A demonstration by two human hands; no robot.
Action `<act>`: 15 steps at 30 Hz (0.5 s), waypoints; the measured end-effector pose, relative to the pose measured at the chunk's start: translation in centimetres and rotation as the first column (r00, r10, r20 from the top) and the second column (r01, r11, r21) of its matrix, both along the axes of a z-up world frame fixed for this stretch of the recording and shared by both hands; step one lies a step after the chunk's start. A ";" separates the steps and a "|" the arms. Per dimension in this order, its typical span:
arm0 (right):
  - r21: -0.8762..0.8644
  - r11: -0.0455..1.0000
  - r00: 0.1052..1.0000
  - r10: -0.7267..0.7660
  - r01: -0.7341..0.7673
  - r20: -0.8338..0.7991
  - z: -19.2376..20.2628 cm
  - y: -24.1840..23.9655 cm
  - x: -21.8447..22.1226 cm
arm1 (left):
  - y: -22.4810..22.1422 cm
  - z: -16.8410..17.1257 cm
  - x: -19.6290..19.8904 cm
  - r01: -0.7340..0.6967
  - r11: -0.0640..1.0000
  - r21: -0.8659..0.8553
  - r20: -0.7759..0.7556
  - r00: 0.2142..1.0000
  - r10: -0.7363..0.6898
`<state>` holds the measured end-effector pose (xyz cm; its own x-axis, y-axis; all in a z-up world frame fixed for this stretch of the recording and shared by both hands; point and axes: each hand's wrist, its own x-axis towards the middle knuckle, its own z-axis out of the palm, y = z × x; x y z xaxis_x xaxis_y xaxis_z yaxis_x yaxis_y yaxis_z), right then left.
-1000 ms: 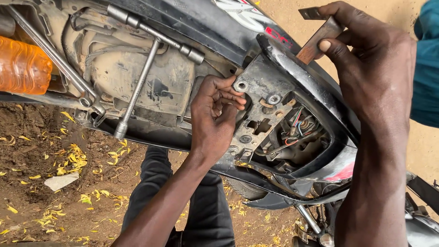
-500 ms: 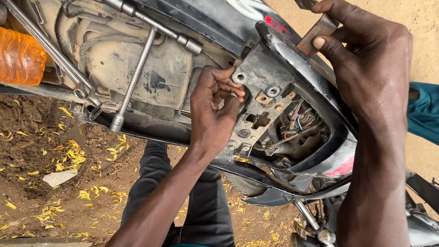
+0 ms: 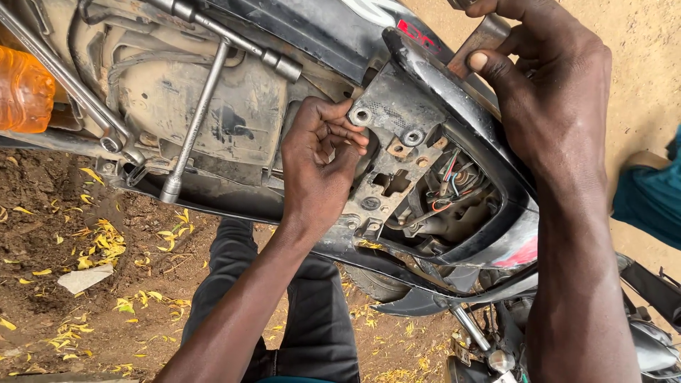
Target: The person is seen repairing a motorcycle.
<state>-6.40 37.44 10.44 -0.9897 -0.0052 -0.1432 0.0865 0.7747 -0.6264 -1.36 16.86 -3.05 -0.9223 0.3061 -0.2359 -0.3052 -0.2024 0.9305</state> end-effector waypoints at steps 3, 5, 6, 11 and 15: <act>-0.035 0.989 0.987 -0.140 0.143 0.074 0.4 -1.0 -0.8 | -0.1 -0.1 -0.2 -0.001 1.000 -0.011 -0.002 1.000 0.001; -0.017 0.994 0.993 -0.107 0.108 0.047 0.3 -0.8 -0.6 | -0.1 -0.1 -0.2 0.001 1.000 -0.012 -0.002 1.000 -0.001; 0.003 0.997 0.997 -0.073 0.073 0.021 0.2 -0.7 -0.5 | -0.1 -0.1 -0.2 0.002 1.000 -0.013 -0.003 1.000 -0.002; 0.062 0.997 0.998 -0.052 0.054 -0.034 -1.1 1.4 0.5 | -0.1 -0.2 -0.1 -0.006 1.000 -0.001 0.008 1.000 0.006; 0.261 0.958 0.993 -0.118 0.117 -0.012 -1.1 0.8 -0.5 | -0.1 -0.1 -0.1 0.002 1.000 -0.004 0.001 1.000 -0.002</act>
<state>-6.95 38.21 9.32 -0.9805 0.1493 -0.1276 0.1888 0.8951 -0.4038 -1.45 16.77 -3.11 -0.9215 0.3068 -0.2382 -0.3067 -0.1984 0.9309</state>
